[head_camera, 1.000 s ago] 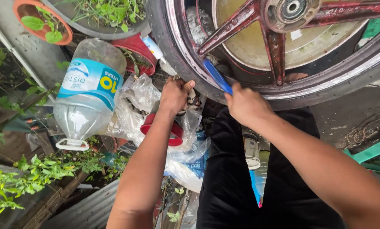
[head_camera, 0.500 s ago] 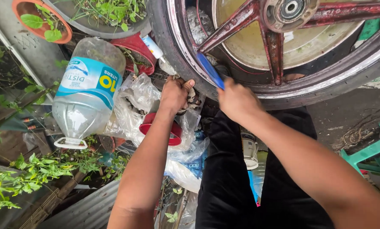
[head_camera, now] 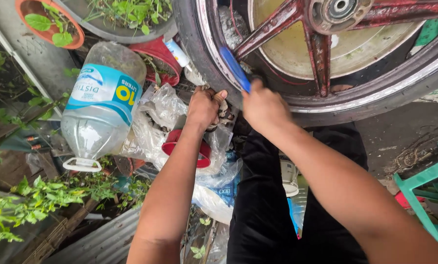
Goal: Scrubbing and wiping a motorcycle wheel rim to clean it using a brush and a rag.
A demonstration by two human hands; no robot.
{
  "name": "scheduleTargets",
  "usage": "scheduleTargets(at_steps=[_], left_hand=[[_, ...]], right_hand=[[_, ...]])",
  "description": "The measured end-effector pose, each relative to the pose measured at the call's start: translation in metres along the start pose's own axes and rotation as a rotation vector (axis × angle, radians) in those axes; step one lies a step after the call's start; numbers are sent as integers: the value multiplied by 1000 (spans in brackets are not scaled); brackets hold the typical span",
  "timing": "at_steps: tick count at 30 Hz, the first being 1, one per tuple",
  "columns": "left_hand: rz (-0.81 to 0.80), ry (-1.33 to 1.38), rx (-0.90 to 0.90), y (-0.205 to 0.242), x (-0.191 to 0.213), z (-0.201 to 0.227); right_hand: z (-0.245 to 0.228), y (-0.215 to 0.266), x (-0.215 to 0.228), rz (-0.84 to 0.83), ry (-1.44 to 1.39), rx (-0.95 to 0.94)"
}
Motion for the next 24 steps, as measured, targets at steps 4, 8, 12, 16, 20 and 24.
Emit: scheduleTargets(at_steps=[4, 8, 12, 16, 20, 24], left_hand=[[-17, 0, -36, -11, -13, -14], [10, -54, 3, -7, -11, -8], [38, 11, 9, 4, -8, -5], [19, -21, 4, -13, -17, -9], [15, -12, -7, -15, -20, -18], [12, -17, -11, -12, -21, -19]], right_hand=[[-40, -41, 32, 72, -161, -39], [-6, 18, 1, 92, -30, 6], [11, -7, -30, 104, 89, 29], [-16, -65, -11, 133, -30, -30], [2, 3, -17, 95, 23, 9], [12, 3, -29, 26, 90, -41]])
Point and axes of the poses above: each hand's wrist, its own y-axis away from the middle knuckle, its own x-axis out of the back of the hand, z = x × y, the point moved 2 cm from there along -y, towards the middle knuckle, and after that the axes turned 5 degrees about z, right-handed, at the moved point
